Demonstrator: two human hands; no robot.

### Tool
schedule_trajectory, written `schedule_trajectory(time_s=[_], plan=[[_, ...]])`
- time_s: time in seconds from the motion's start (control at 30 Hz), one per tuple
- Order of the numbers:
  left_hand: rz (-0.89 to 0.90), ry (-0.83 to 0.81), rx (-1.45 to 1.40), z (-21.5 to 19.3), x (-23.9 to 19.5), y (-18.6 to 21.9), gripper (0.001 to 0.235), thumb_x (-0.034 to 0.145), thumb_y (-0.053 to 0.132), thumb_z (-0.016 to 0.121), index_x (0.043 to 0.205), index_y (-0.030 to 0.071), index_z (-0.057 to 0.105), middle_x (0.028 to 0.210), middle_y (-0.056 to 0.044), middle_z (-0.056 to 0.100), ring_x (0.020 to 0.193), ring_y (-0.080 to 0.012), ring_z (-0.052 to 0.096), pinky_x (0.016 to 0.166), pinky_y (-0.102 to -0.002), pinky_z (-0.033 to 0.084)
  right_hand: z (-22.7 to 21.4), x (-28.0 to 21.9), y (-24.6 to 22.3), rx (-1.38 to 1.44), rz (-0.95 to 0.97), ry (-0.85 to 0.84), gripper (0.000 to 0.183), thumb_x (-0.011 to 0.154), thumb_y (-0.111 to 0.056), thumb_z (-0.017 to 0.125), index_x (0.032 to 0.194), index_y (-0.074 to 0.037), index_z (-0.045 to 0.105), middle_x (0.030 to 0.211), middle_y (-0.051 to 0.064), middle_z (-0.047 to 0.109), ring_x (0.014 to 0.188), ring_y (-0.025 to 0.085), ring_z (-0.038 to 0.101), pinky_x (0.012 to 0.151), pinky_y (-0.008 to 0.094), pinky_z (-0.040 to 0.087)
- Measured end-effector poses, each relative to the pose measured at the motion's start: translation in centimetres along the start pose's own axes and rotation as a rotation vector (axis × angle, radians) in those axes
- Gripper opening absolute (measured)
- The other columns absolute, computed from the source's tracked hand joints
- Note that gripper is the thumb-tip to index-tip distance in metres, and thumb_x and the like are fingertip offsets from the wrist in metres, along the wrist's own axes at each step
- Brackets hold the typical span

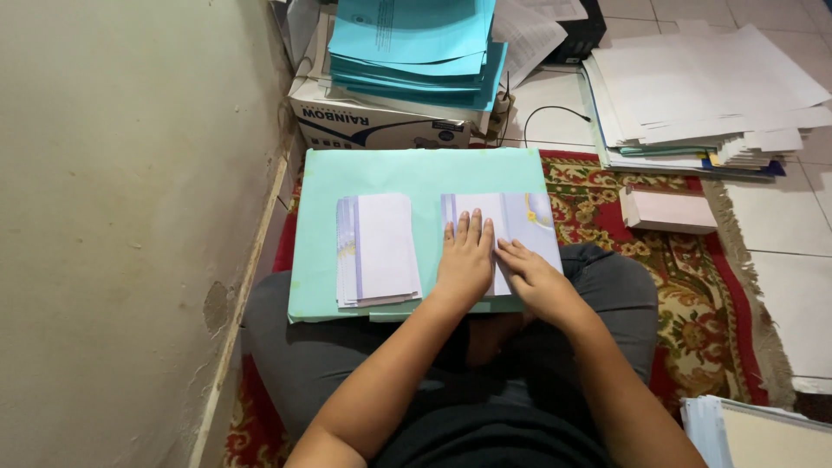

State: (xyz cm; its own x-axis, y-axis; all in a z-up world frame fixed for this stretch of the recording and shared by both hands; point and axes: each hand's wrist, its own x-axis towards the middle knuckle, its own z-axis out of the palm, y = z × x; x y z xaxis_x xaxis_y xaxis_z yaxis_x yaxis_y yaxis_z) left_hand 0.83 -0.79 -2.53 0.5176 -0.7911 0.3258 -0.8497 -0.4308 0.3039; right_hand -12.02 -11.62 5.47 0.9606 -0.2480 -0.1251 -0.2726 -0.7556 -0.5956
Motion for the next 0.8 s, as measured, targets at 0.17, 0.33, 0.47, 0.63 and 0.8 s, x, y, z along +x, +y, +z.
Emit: schedule_trajectory(time_s=[0.17, 0.33, 0.47, 0.63, 0.8], plan=[[-0.005, -0.039, -0.001, -0.7, -0.2, 0.0, 0.061, 0.094, 0.016, 0.049, 0.152, 0.002, 0.039, 0.159, -0.026, 0.035, 0.15, -0.0418, 0.029, 0.121, -0.06, 0.015, 1.2, 3.5, 1.7, -0.246, 0.023, -0.045, 0.071, 0.093, -0.005, 0.044, 0.161, -0.022, 0.034, 0.168, 0.001, 0.029, 0.154, 0.03, 0.024, 0.124, 0.052, 0.02], [-0.04, -0.12, -0.035, -1.5, 0.0, 0.2, 0.065, 0.092, 0.01, 0.044, 0.155, -0.001, 0.032, 0.162, -0.025, 0.03, 0.152, -0.0396, 0.025, 0.123, -0.058, 0.011, 1.4, 8.5, 3.9, -0.35, -0.001, 0.007, 0.074, 0.092, -0.002, 0.044, 0.163, -0.017, 0.029, 0.169, 0.007, 0.027, 0.154, 0.033, 0.025, 0.123, 0.057, 0.02], [-0.071, -0.182, -0.06, -2.1, 0.3, 0.6, 0.066, 0.092, 0.008, 0.039, 0.156, -0.004, 0.027, 0.163, -0.026, 0.026, 0.153, -0.0399, 0.021, 0.123, -0.057, 0.008, 2.2, 10.5, 5.2, -0.413, -0.075, 0.174, 0.065, 0.095, -0.009, 0.04, 0.16, -0.016, 0.036, 0.167, 0.005, 0.032, 0.154, 0.028, 0.029, 0.123, 0.053, 0.022], [-0.077, -0.164, -0.087, -2.0, 0.4, 0.9, 0.065, 0.093, 0.01, 0.037, 0.156, -0.006, 0.026, 0.162, -0.027, 0.027, 0.152, -0.0414, 0.022, 0.122, -0.058, 0.011, 3.8, 6.3, 3.7, -0.41, -0.059, 0.258, 0.062, 0.097, -0.011, 0.037, 0.158, -0.009, 0.038, 0.167, 0.011, 0.033, 0.153, 0.031, 0.029, 0.122, 0.051, 0.023], [-0.118, -0.179, -0.131, -3.9, 0.6, 1.4, 0.067, 0.097, 0.025, 0.034, 0.155, -0.007, 0.027, 0.161, -0.029, 0.028, 0.15, -0.0448, 0.022, 0.121, -0.057, 0.011, 5.2, 1.1, 2.7, -0.483, -0.075, 0.246, 0.072, 0.09, -0.014, 0.043, 0.161, -0.014, 0.032, 0.169, 0.006, 0.027, 0.152, 0.026, 0.028, 0.12, 0.044, 0.022]])
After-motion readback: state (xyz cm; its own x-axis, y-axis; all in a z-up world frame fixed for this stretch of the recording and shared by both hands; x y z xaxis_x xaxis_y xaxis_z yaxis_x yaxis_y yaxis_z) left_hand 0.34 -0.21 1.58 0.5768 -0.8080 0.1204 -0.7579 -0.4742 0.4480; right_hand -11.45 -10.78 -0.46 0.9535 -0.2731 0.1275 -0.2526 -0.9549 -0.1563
